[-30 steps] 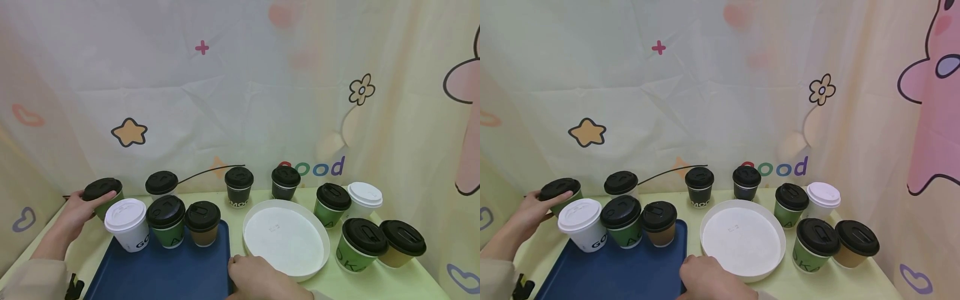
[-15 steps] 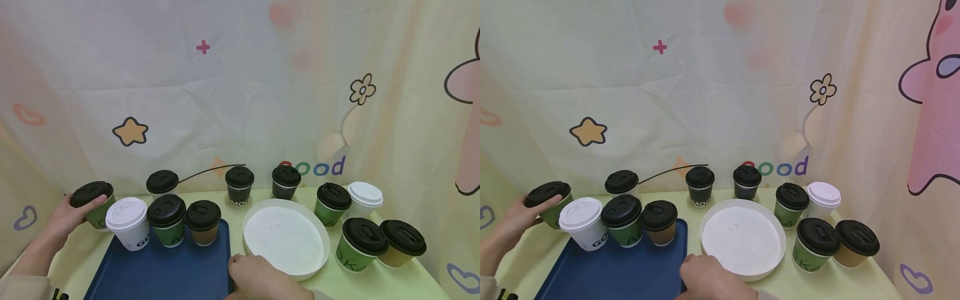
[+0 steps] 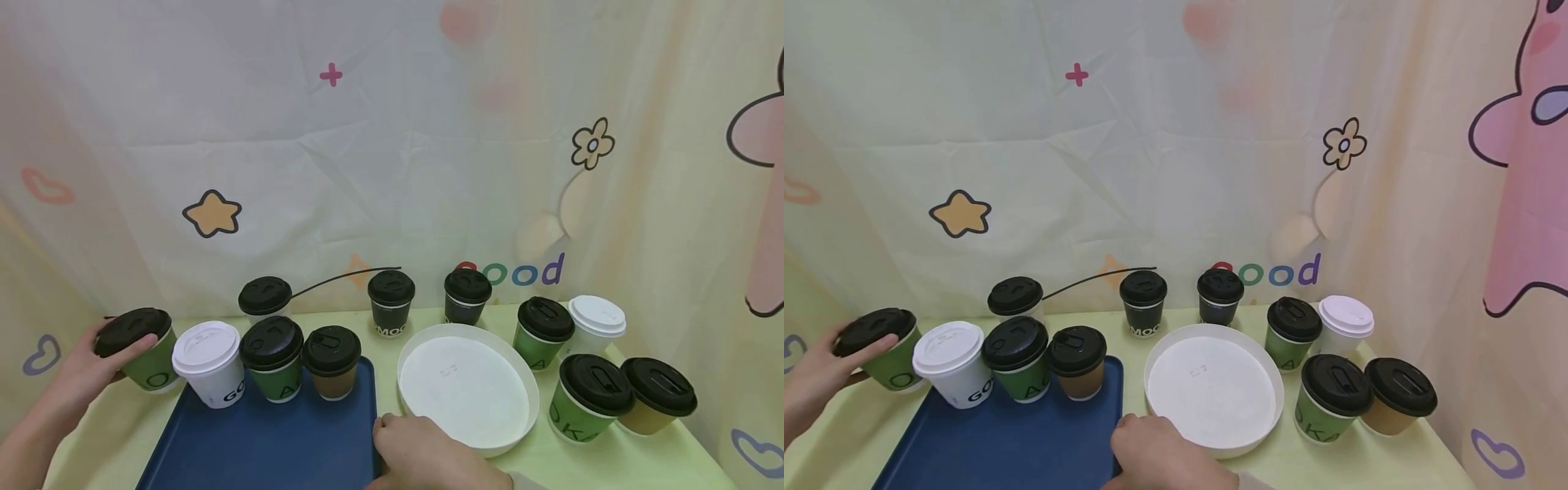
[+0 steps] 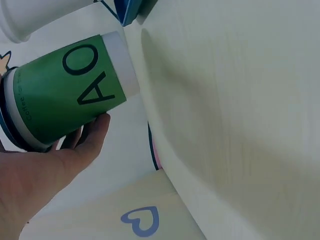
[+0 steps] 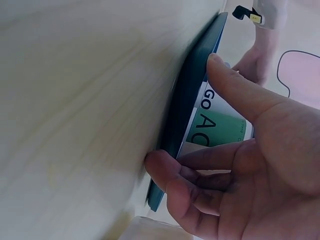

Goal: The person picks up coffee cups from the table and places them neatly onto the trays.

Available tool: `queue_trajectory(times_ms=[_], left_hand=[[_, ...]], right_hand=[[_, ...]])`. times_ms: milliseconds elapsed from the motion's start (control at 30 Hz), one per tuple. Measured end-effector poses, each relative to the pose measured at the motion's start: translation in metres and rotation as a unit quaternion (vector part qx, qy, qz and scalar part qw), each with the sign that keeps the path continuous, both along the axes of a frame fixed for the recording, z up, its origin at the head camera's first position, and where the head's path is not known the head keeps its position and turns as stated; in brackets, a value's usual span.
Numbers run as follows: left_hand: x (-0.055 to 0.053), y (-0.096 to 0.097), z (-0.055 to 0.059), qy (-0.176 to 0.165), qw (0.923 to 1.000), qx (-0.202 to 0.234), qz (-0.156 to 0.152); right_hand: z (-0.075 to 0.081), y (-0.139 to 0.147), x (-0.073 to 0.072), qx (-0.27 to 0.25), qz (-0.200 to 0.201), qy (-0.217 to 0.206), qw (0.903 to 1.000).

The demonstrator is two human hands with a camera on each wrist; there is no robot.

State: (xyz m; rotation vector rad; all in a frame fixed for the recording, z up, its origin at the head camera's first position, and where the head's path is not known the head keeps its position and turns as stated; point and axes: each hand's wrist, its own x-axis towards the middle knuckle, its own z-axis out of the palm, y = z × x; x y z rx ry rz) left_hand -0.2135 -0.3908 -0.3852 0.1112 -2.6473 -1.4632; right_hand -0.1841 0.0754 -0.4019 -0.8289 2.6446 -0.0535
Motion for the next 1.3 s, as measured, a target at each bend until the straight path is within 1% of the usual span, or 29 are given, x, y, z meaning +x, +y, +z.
queue_trajectory(times_ms=[133, 233, 300, 367, 433, 467, 600, 733, 833, 867, 933, 1000, 1067, 1133, 1200, 1233, 1300], left_hand=[[0.006, -0.006, -0.003, 0.014, 0.9995, -0.002, -0.028], [0.010, -0.012, -0.005, 0.015, 0.9985, -0.004, -0.053], [0.012, -0.016, -0.006, 0.004, 0.9976, -0.014, -0.068], [0.015, -0.021, -0.007, -0.009, 0.9961, -0.032, -0.082], [0.017, -0.025, -0.006, -0.015, 0.9942, -0.047, -0.095], [0.018, -0.026, -0.006, -0.020, 0.9933, -0.054, -0.101], [0.021, -0.029, -0.006, -0.016, 0.9906, -0.070, -0.116], [0.024, -0.033, -0.008, -0.024, 0.9891, -0.081, -0.120], [0.027, -0.038, -0.011, -0.028, 0.9888, -0.078, -0.124], [0.027, -0.040, -0.012, -0.024, 0.9885, -0.072, -0.131], [0.028, -0.043, -0.013, -0.001, 0.9867, -0.054, -0.154], [0.028, -0.047, -0.014, 0.028, 0.9811, -0.034, -0.189], [0.029, -0.050, -0.013, 0.056, 0.9709, -0.017, -0.232], [0.031, -0.052, -0.012, 0.067, 0.9601, 0.001, -0.272], [0.031, -0.051, -0.009, 0.057, 0.9474, 0.026, -0.314], [0.031, -0.050, -0.008, 0.051, 0.9393, 0.038, -0.337], [0.032, -0.045, -0.004, 0.026, 0.9217, 0.070, -0.381]], right_hand=[[-0.001, 0.000, 0.001, -0.002, 0.004, 0.004, 1.0000], [-0.002, 0.000, 0.001, -0.002, 0.006, 0.006, 1.0000], [-0.002, 0.000, 0.000, -0.002, 0.004, 0.004, 1.0000], [-0.001, 0.000, 0.001, -0.001, 0.003, 0.004, 1.0000], [-0.001, 0.000, 0.001, -0.001, 0.005, 0.010, 0.9999], [-0.001, 0.000, 0.002, -0.002, 0.005, 0.012, 0.9999], [-0.001, 0.000, 0.003, -0.002, 0.010, 0.021, 0.9997], [0.000, 0.000, 0.002, 0.003, 0.011, 0.022, 0.9997], [0.000, -0.001, 0.002, 0.005, 0.010, 0.022, 0.9997], [0.000, -0.001, 0.002, 0.006, 0.010, 0.022, 0.9997], [0.000, -0.001, 0.002, 0.004, 0.009, 0.018, 0.9998], [0.000, -0.001, 0.002, 0.002, 0.012, 0.018, 0.9998], [0.000, 0.000, 0.003, -0.002, 0.013, 0.020, 0.9997], [0.001, 0.000, 0.004, -0.004, 0.018, 0.029, 0.9994], [0.001, 0.001, 0.006, -0.008, 0.020, 0.041, 0.9989], [0.001, 0.001, 0.006, -0.009, 0.022, 0.049, 0.9985], [0.001, 0.002, 0.007, -0.011, 0.026, 0.060, 0.9978]])
